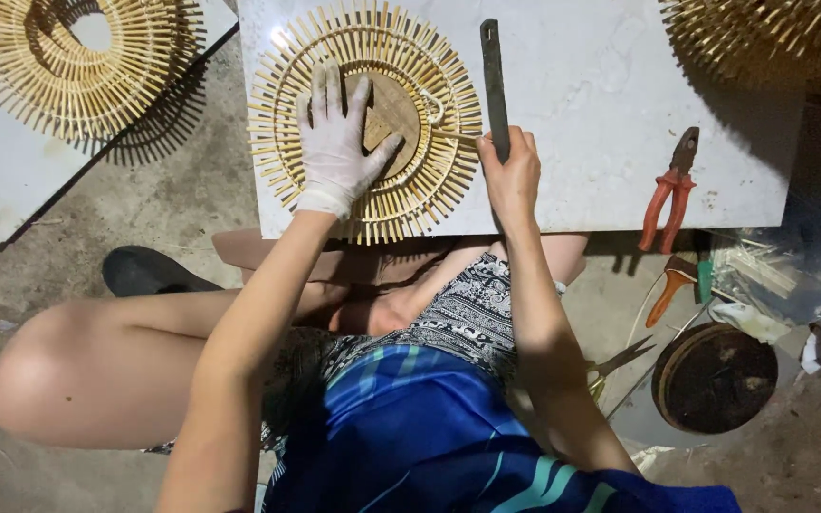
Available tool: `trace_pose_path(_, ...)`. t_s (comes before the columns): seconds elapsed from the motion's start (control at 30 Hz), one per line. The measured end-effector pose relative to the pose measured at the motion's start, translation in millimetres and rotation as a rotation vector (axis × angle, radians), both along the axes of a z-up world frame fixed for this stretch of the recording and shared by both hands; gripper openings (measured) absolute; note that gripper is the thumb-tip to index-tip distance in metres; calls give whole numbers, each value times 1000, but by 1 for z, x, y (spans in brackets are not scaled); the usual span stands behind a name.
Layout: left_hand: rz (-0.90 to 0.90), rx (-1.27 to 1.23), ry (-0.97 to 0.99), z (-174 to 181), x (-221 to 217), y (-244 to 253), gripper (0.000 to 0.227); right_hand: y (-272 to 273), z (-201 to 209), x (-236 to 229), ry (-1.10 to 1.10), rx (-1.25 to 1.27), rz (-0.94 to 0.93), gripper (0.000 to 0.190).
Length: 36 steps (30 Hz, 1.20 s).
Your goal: Assembling and refining circular bamboo craft structures using a file and pliers.
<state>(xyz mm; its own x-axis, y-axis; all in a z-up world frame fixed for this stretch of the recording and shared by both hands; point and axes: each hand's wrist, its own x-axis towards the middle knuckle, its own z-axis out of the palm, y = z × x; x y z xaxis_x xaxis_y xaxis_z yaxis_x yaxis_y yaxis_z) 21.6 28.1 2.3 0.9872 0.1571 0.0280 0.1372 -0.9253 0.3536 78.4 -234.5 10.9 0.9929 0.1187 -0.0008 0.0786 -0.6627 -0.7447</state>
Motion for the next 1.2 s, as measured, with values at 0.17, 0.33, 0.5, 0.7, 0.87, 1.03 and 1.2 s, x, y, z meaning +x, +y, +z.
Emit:
trace_pose_path(0.17, 8, 20, -15, 3, 1, -1, 91, -2, -7, 3, -22, 7, 12, 18)
trace_pose_path(0.33, 3, 35, -34, -4, -1, -1, 90, -4, -4, 2, -6, 23, -1, 18)
trace_pose_path(0.5, 6, 13, -32, -6, -1, 1, 93, -17, -18, 4, -100, 18, 19, 20)
trace_pose_path(0.7, -64, 44, 45, 28, 1, -5, 118, -61, 13, -35, 526, 376, -2, 30)
trace_pose_path(0.87, -163, -45, 84, 26, -10, -14, 119, -76, 20, -31, 754, 467, 86, 32)
trace_pose_path(1.03, -169, -37, 59, 25, -9, -12, 117, -62, 12, -5, 708, 509, 82, 34)
trace_pose_path(1.2, -161, -56, 90, 22, -10, -13, 116, -52, 31, 3, 845, 396, 130, 35)
